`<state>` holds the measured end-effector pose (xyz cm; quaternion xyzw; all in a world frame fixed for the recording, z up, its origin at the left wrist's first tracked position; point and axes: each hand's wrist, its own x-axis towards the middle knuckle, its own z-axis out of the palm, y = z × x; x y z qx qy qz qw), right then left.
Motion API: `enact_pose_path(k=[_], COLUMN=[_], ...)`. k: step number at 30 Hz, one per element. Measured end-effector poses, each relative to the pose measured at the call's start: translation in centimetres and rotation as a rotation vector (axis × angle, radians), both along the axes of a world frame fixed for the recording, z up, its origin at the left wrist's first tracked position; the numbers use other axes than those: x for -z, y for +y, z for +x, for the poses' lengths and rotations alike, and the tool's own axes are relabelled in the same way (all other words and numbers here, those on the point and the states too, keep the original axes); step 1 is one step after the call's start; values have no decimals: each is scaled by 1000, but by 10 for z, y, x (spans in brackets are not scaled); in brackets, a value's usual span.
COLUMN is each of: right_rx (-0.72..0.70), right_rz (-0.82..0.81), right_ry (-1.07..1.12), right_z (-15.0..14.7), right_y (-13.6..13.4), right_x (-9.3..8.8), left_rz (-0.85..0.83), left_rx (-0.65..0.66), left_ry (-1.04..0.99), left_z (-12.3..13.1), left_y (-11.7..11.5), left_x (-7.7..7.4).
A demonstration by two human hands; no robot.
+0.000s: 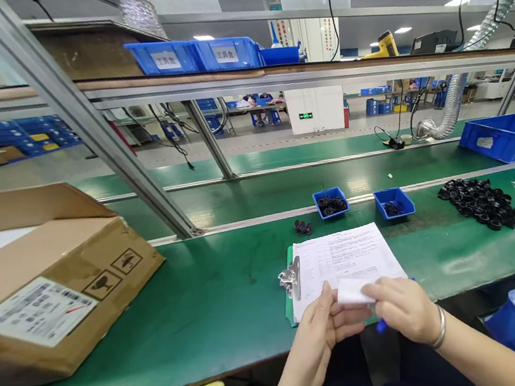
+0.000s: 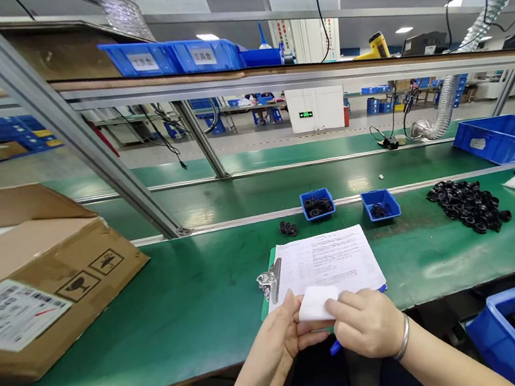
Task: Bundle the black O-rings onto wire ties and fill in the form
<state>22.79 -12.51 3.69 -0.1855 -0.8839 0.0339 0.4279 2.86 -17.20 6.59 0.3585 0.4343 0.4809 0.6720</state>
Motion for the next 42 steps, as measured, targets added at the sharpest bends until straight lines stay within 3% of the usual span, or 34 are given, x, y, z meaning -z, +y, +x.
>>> enact_pose_path(k=[3, 5, 7, 11, 14, 21, 42], right_rx=[-71, -62, 5, 102, 79, 204, 225], right_rz=[166, 81, -143, -757, -983, -988, -986], right_ry=[-177, -153, 6, 317, 401, 360, 326], right_z=[4, 4, 1, -6, -11, -15, -19], right_y=[-2, -2, -1, 4, 9, 18, 25], right_x=[4, 5, 6, 2, -2, -1, -3], left_rz=[14, 36, 52, 80, 94, 56, 37], left_rx=[-7, -48, -82, -74, -34, -26, -33], left_ry=[49, 120, 154, 174, 144, 116, 103], left_z=[-4, -7, -8, -3, 2, 7, 5], left_y=[0, 3, 7, 15, 21, 31, 37], left_x=[-1, 1, 4, 12, 15, 15, 19])
